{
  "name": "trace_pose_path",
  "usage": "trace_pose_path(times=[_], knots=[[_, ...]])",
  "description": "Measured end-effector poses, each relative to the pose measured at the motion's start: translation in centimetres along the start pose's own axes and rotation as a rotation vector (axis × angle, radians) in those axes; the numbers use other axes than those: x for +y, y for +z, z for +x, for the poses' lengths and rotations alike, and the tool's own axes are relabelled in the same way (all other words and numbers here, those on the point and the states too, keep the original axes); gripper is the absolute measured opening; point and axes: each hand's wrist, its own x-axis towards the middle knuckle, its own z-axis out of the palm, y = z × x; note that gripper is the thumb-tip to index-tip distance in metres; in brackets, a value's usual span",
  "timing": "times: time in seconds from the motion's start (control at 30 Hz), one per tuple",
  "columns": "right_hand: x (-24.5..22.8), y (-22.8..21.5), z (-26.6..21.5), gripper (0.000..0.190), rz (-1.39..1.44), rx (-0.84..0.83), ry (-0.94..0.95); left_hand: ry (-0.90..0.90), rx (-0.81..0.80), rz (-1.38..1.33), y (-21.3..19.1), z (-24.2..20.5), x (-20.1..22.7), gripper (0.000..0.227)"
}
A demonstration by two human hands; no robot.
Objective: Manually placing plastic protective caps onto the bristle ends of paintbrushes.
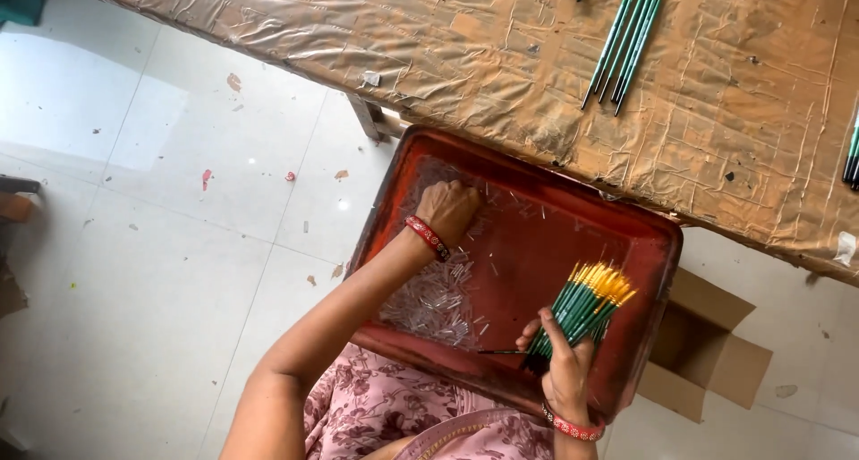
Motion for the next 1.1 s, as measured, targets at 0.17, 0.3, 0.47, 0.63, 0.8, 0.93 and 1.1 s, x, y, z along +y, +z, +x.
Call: trace_pose_path(times=[0.17,0.3,0.47,0.63,0.8,0.93,1.1], knots=[[0.5,0.1,-0.1,0.018,-0.052,-0.260,0.201,0.027,-0.062,0.062,2.5,1.6,1.3,0.013],[0.1,-0.2,0.1,0.018,-0.070,-0.206,0.237,0.054,-0.090,0.117,6.5,2.7,2.7,0.012],[1.2,-1.9,1.1,0.016,0.064,-0.019,0.099,0.263,-0.121,0.227,6.9,2.0,4.0,0.012],[-5.0,1.1,0.5,0.017,0.171,0.115,0.042,0.355,-0.114,0.162,7.8,2.5,1.0,0.011],[-5.6,0.6,0.3,0.020,0.187,0.161,-0.009,0.261,-0.136,0.140,5.5,1.0,-0.7,0.012],[-5.0,-0.1,0.0,0.018,0.225,0.156,-0.002,0.309,0.123,-0.362,-1.8,-0.3,3.0,0.015],[-5.4,0.2,-0.8,0.013,0.179,0.145,-0.068,0.208,-0.284,-1.252,-3.1,-0.3,7.2,0.031]])
